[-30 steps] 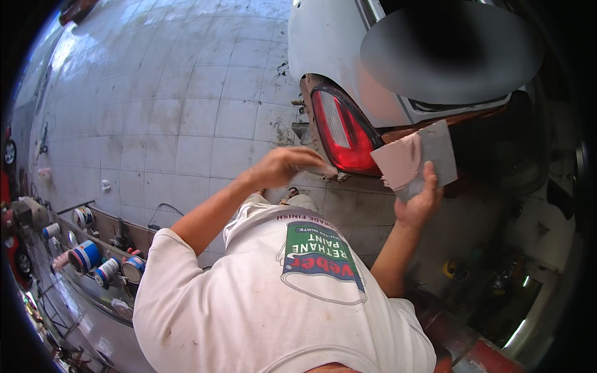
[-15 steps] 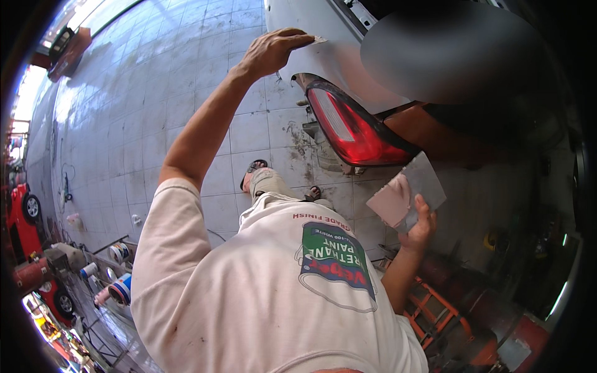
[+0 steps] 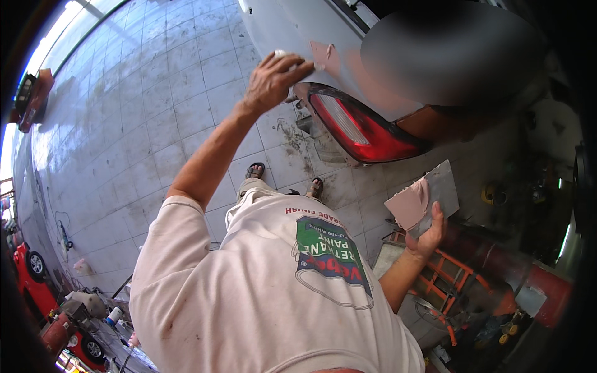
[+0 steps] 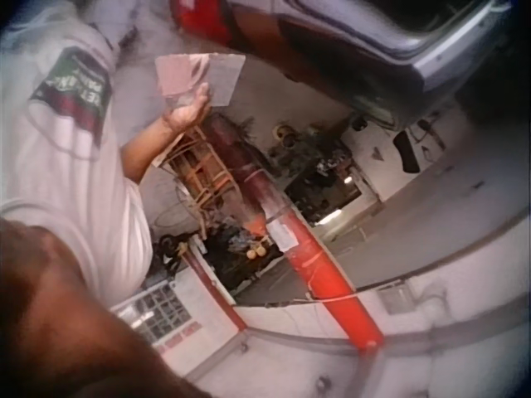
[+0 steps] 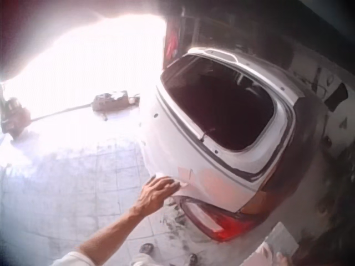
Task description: The person applies body filler to a car trunk lid using a putty knife and a mixing board. They spread the filler over the surface, smoothing it into place.
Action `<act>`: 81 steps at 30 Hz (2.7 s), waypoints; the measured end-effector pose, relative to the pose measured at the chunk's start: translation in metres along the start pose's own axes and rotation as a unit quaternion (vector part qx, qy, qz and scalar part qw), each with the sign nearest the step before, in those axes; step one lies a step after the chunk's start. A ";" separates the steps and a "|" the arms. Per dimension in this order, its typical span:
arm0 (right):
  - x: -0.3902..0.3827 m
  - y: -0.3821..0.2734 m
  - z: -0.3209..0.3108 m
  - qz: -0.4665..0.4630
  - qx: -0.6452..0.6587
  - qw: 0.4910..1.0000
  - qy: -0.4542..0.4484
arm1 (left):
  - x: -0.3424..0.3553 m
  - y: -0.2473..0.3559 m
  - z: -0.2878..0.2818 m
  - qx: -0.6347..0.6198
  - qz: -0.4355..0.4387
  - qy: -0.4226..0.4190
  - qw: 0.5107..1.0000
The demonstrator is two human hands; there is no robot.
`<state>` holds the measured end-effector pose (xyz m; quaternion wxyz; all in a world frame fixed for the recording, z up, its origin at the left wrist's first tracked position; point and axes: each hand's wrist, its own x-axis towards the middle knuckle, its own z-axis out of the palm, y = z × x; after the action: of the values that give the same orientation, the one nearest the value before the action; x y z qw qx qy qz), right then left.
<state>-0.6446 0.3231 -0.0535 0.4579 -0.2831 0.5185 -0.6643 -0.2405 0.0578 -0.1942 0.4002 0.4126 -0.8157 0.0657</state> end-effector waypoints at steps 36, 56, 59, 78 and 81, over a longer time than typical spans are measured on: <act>0.030 0.030 0.103 0.203 0.379 0.830 -0.355 | -0.063 0.071 -0.049 -0.217 -0.040 -0.245 0.944; 0.116 -0.012 0.007 -0.108 -0.072 0.990 -0.055 | -0.057 0.124 0.005 -0.466 -0.463 0.102 0.747; 0.127 -0.026 -0.016 -0.021 0.014 0.994 -0.109 | -0.016 0.073 0.001 -0.421 -0.499 0.152 0.742; 0.167 -0.044 -0.023 -0.024 0.003 0.976 -0.217 | 0.015 0.066 -0.005 -0.396 -0.648 0.141 0.635; 0.167 -0.050 -0.011 0.021 0.024 0.980 -0.196 | 0.028 0.032 0.000 -0.426 -0.678 0.112 0.588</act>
<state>-0.7399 0.1794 -0.0256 0.5711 -0.3860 0.4087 -0.5982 -0.2731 0.0616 -0.1670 0.5472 0.6182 -0.1831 -0.5337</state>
